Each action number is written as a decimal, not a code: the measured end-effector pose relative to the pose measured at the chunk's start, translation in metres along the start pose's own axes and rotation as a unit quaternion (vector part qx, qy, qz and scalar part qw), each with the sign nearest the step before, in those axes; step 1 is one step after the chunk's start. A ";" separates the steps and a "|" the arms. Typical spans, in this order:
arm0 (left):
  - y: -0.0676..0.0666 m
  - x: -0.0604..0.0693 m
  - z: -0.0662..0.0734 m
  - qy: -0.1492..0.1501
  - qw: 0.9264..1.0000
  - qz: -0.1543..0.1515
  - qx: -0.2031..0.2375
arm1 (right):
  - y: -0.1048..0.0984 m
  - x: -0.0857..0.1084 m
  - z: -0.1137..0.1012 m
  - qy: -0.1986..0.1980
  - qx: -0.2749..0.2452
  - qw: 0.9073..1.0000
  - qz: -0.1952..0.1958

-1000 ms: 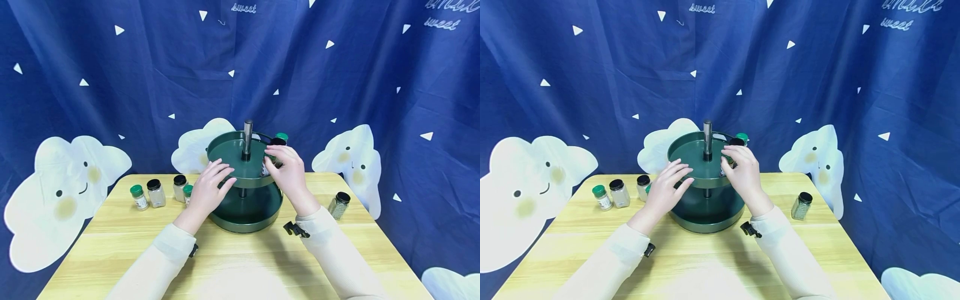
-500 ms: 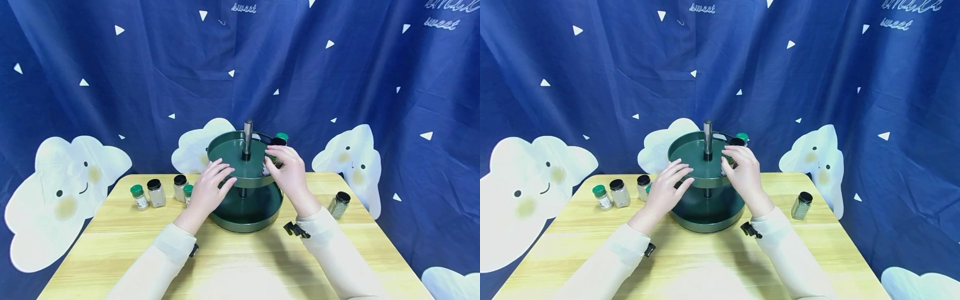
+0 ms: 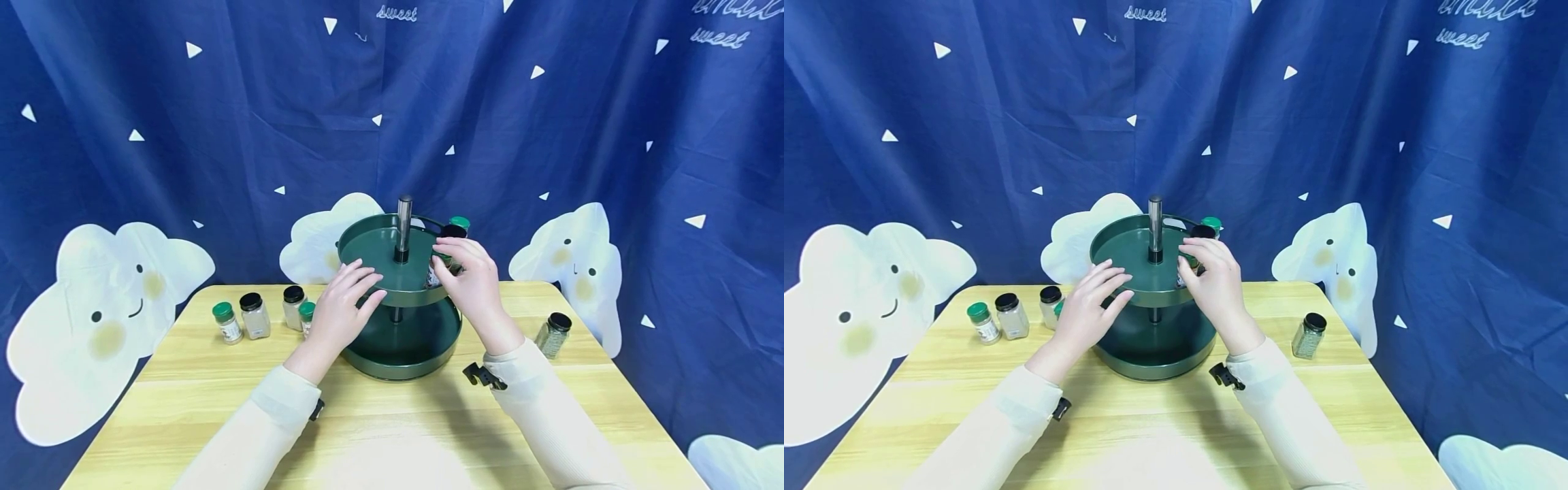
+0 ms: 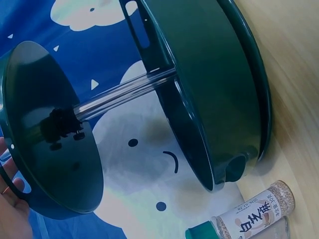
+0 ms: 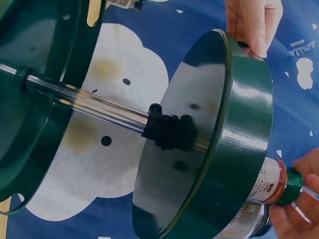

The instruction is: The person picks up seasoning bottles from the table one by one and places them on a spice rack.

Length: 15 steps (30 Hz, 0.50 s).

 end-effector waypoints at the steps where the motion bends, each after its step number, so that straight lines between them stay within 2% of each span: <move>1: 0.000 0.000 0.000 -0.001 1.000 0.000 0.000 | 0.000 0.000 0.000 -0.001 0.000 1.000 0.000; 15: 0.000 0.000 0.001 0.001 1.000 0.003 0.000 | -0.004 0.002 0.002 0.006 -0.007 1.000 0.009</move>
Point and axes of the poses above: each hand's wrist, its own x-axis away from the middle knuckle, its own y-axis out of the palm, z = x × y, the point moved 5 cm from there along -x, towards the middle knuckle, and after that the axes turned 1 degree about y, right-handed, at the moved point
